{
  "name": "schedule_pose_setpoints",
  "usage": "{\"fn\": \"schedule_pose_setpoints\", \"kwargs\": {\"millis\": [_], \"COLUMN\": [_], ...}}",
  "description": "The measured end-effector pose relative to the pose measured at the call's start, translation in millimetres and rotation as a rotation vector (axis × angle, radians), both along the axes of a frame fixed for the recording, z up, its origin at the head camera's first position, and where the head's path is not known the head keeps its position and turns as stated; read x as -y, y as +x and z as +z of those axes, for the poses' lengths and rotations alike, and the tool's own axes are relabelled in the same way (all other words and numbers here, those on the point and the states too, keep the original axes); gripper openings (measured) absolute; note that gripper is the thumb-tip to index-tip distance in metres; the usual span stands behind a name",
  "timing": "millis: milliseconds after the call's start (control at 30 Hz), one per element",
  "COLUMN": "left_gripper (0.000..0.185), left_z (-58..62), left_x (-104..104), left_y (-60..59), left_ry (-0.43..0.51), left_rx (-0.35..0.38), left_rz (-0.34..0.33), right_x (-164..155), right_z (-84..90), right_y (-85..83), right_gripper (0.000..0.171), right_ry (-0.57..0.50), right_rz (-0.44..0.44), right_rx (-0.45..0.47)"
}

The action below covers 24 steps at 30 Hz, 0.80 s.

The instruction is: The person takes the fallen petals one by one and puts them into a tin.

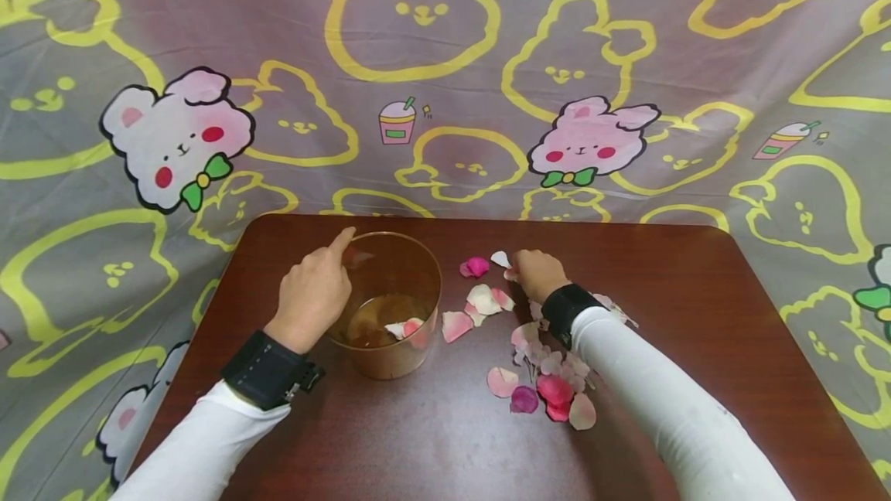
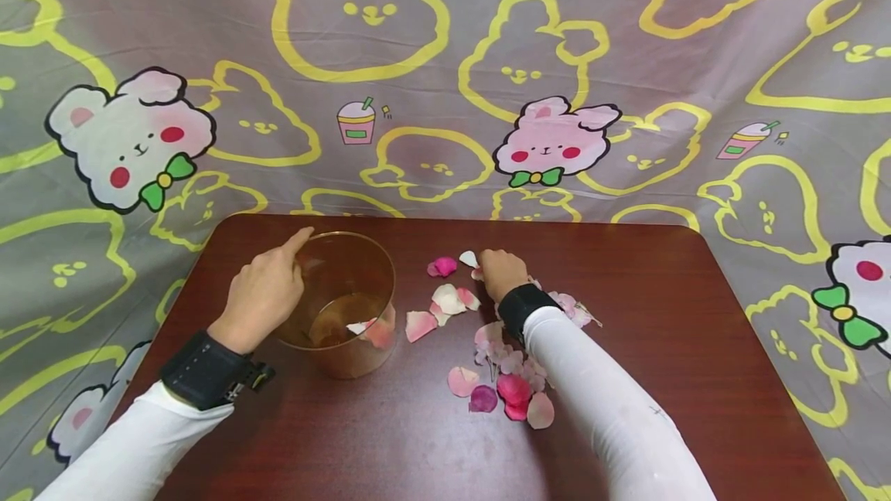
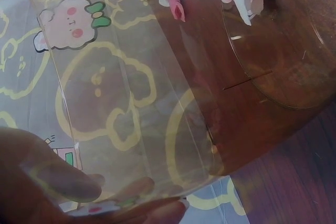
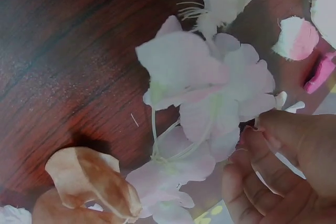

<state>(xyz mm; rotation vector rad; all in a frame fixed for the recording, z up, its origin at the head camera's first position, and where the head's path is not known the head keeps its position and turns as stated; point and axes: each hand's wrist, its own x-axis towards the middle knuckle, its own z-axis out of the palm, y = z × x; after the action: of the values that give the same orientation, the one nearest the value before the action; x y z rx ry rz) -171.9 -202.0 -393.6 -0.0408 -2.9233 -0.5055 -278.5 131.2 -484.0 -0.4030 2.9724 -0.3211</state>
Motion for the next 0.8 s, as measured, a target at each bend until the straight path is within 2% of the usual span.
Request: {"fn": "schedule_pose_setpoints", "kwargs": {"millis": [267, 433, 633, 800], "left_gripper": [0.055, 0.054, 0.054, 0.054], "left_z": [-1.3, -1.0, 0.1, -0.7], "left_x": [0, 0, 0, 0], "left_y": [-0.5, -0.1, 0.6, 1.6], "left_ry": [0.007, 0.003, 0.002, 0.006], "left_rx": [0.001, -0.006, -0.025, -0.019], "left_rz": [0.009, 0.004, -0.004, -0.001], "right_x": [2, 0, 1, 3], "right_z": [0.6, 2.9, 13.5, 24.8], "right_y": [2.6, 1.2, -0.2, 1.3], "right_gripper": [0.018, 0.02, 0.016, 0.011], "right_ry": [0.046, 0.03, 0.004, -0.008], "right_rz": [0.052, 0.043, 0.026, 0.034], "right_rx": [0.004, -0.008, -0.06, -0.063]}}
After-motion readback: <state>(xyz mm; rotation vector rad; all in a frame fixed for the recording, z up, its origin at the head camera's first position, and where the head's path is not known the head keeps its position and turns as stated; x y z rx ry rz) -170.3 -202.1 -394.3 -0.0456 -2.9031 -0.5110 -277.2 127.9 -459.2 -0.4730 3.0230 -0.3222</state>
